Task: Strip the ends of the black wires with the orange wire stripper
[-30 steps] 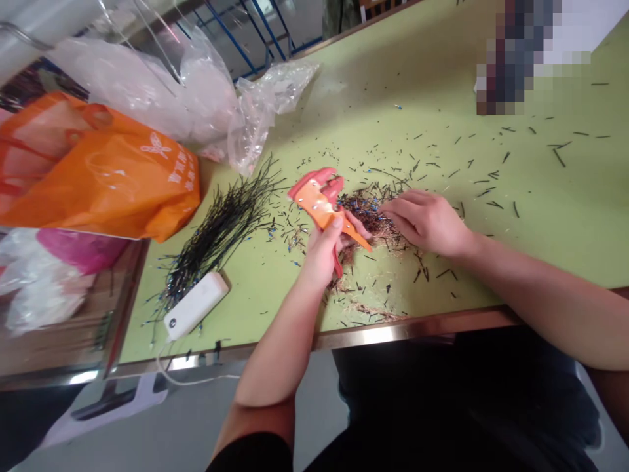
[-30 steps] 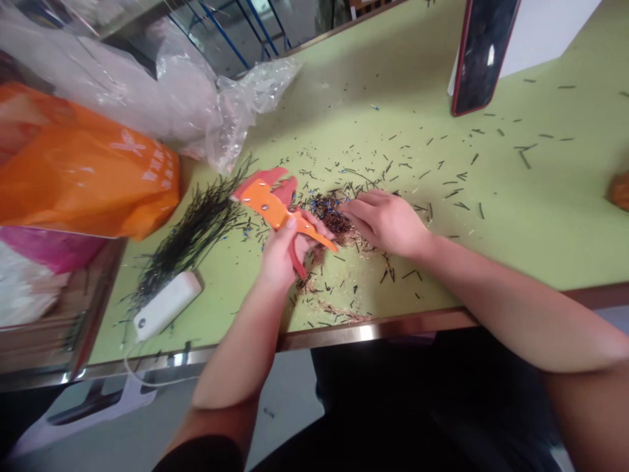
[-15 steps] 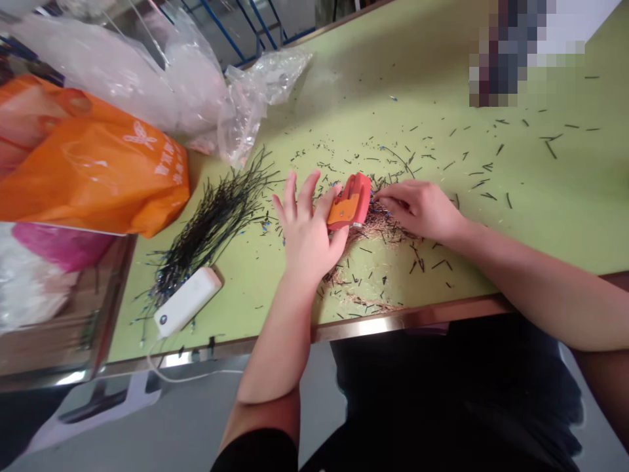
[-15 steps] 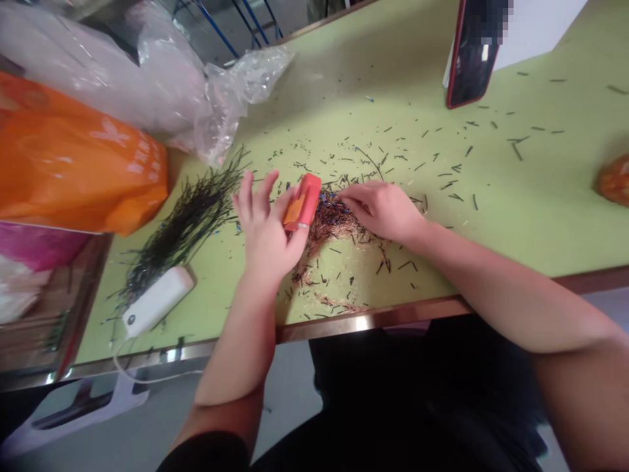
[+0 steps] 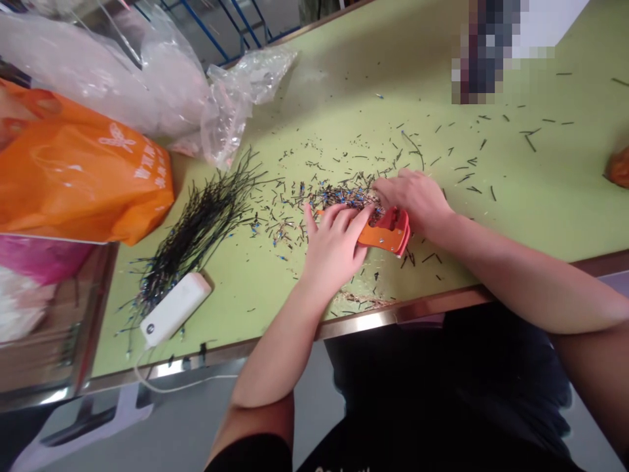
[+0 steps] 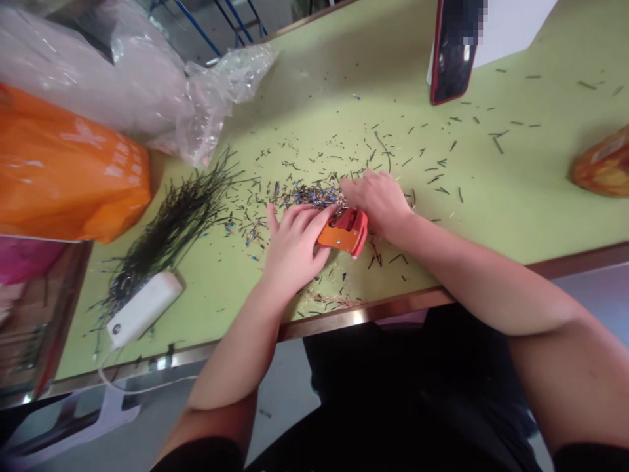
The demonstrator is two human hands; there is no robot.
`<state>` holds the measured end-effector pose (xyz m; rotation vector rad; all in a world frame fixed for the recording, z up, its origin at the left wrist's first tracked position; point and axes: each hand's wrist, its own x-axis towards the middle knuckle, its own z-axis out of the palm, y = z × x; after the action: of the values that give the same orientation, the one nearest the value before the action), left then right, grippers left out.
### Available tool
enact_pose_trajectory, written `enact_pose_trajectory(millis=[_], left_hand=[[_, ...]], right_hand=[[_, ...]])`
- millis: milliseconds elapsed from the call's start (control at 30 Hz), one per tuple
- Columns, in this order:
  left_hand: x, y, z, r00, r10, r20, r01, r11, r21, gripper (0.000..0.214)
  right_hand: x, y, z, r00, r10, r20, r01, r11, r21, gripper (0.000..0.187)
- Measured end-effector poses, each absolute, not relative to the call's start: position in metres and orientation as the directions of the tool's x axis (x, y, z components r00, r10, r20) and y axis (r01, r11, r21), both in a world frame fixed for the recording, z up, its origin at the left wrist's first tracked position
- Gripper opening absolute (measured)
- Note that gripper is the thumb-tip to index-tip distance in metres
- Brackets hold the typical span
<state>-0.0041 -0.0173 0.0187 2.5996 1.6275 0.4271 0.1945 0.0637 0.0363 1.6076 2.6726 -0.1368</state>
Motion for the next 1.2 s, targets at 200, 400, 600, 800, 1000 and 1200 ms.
enact_pose_trajectory(millis=[200, 400, 600, 800, 1000, 1200], left_hand=[[-0.020, -0.012, 0.014, 0.459, 0.846, 0.271, 0.854, -0.504, 0.128, 0.060], [-0.020, -0.009, 0.013, 0.368, 0.866, 0.339, 0.876, -0.445, 0.186, 0.062], [-0.014, -0.013, 0.011, 0.486, 0.840, 0.240, 0.833, -0.529, 0.162, 0.055], [-0.015, -0.012, 0.009, 0.475, 0.836, 0.275, 0.829, -0.530, 0.180, 0.055], [-0.016, -0.010, 0.009, 0.445, 0.843, 0.302, 0.841, -0.510, 0.183, 0.056], [-0.026, -0.010, 0.012, 0.432, 0.852, 0.296, 0.864, -0.485, 0.134, 0.056]], right_hand=[[0.203, 0.073, 0.022, -0.485, 0.870, 0.090, 0.869, 0.490, -0.060, 0.031], [0.205, 0.072, 0.019, -0.522, 0.844, 0.125, 0.845, 0.532, -0.061, 0.030], [0.201, 0.069, 0.021, -0.509, 0.855, 0.100, 0.855, 0.516, -0.058, 0.026], [0.200, 0.068, 0.024, -0.528, 0.843, 0.102, 0.844, 0.534, -0.046, 0.020], [0.197, 0.066, 0.026, -0.540, 0.840, 0.060, 0.839, 0.542, -0.046, 0.019], [0.200, 0.068, 0.024, -0.524, 0.846, 0.096, 0.848, 0.529, -0.035, 0.024]])
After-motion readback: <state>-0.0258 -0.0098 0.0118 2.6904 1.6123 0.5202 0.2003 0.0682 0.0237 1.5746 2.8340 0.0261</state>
